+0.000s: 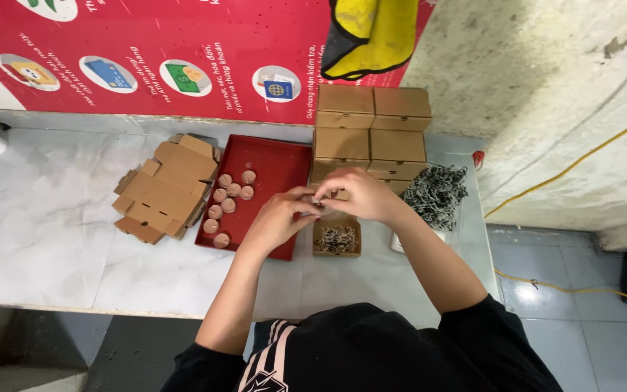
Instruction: The recorder is packaging individual items into small cardboard boxes, using clear plastic bags and adding components like small metal rings.
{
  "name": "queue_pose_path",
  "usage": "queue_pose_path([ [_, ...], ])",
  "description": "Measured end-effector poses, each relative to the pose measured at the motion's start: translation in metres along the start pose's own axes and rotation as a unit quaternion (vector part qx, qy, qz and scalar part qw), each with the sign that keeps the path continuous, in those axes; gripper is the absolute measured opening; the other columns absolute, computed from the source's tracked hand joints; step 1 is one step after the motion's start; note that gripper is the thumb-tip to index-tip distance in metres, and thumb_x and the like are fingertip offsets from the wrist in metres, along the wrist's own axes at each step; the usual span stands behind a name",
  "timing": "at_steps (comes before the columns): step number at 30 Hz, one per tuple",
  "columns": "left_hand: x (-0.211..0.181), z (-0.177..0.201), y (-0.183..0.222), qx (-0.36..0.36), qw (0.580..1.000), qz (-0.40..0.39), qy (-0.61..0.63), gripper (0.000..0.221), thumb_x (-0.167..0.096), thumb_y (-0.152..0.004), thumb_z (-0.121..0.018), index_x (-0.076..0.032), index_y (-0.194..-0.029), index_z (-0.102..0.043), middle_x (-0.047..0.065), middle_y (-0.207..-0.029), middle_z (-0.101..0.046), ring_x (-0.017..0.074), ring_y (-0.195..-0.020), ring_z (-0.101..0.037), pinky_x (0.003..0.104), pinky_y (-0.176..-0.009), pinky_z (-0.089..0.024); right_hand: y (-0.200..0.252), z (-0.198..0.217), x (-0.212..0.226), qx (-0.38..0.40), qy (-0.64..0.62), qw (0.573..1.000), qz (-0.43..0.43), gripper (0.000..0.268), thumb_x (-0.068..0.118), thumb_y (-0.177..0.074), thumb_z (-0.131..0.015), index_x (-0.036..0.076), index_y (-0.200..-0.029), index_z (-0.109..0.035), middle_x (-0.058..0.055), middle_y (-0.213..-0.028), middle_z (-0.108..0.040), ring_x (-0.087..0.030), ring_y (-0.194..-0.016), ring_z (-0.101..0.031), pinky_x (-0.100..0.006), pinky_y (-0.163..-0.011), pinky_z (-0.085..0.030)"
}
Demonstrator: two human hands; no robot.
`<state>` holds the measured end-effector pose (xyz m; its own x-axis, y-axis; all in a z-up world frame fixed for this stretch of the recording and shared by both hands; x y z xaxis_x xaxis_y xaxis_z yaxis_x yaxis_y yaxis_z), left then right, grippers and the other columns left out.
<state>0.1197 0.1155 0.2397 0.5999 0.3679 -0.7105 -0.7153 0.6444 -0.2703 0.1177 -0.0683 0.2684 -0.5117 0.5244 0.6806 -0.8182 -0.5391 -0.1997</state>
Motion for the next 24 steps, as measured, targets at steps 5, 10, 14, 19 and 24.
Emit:
queue_pose_path([
  [5, -0.008, -0.015, -0.004, -0.019, 0.999, -0.004, 0.030, 0.015, -0.009, -0.083, -0.076, -0.009, -0.098, -0.076, 0.008, -0.120, -0.072, 0.0281, -0.096, -0.072, 0.039, -0.082, -0.056, 0.021, 0.011, -0.004, -0.042, 0.034, 0.998, 0.025, 0.016, 0.019, -0.092, -0.074, 0.010, -0.106, -0.075, -0.006, -0.104, -0.075, -0.024, -0.097, -0.071, -0.037, -0.087, -0.055],
  [10, 0.021, -0.044, -0.003, -0.058, 0.991, 0.105, 0.058, 0.012, -0.007, -0.095, -0.070, -0.009, -0.106, -0.071, 0.005, -0.107, -0.078, 0.0193, -0.086, -0.075, 0.033, -0.072, -0.055, 0.067, 0.009, -0.050, -0.142, -0.055, 0.982, -0.115, 0.034, 0.021, -0.091, -0.072, 0.008, -0.121, -0.066, -0.007, -0.116, -0.071, -0.020, -0.102, -0.069, -0.036, -0.089, -0.055],
  [14, 0.055, -0.080, 0.001, -0.162, 0.954, 0.083, 0.237, 0.010, -0.003, -0.100, -0.066, -0.003, -0.110, -0.068, 0.008, -0.108, -0.075, 0.0135, -0.092, -0.070, 0.027, -0.076, -0.055, 0.114, -0.038, -0.110, -0.158, -0.226, 0.935, -0.224, 0.033, 0.017, -0.091, -0.072, 0.003, -0.120, -0.067, -0.007, -0.113, -0.071, -0.018, -0.103, -0.069, -0.034, -0.092, -0.055],
  [19, 0.071, -0.114, 0.004, -0.219, 0.893, 0.045, 0.391, 0.011, -0.002, -0.100, -0.061, -0.001, -0.111, -0.065, 0.010, -0.137, -0.055, 0.0166, -0.109, -0.070, 0.030, -0.088, -0.062, 0.146, -0.082, -0.164, -0.251, -0.406, 0.842, -0.251, 0.023, 0.011, -0.096, -0.068, -0.003, -0.114, -0.072, -0.009, -0.101, -0.077, -0.018, -0.095, -0.073, -0.033, -0.087, -0.061],
  [24, 0.085, -0.149, 0.010, -0.245, 0.809, 0.167, 0.508, 0.009, -0.009, -0.099, -0.061, -0.004, -0.104, -0.067, 0.005, -0.151, -0.049, 0.0233, -0.112, -0.072, 0.034, -0.089, -0.062, 0.144, -0.072, -0.145, -0.356, -0.394, 0.821, -0.209, 0.018, 0.008, -0.098, -0.067, -0.001, -0.114, -0.069, -0.007, -0.100, -0.073, -0.015, -0.092, -0.069, -0.032, -0.081, -0.058],
])
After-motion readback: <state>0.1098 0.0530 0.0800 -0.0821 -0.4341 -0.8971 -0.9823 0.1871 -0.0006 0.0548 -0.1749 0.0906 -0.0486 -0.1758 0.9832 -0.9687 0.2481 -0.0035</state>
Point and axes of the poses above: each hand's wrist, its own y-axis away from the middle knuckle, its own z-axis out of the back of the hand, x = y × z, the point moved 4 cm from there along -y, towards the middle knuckle
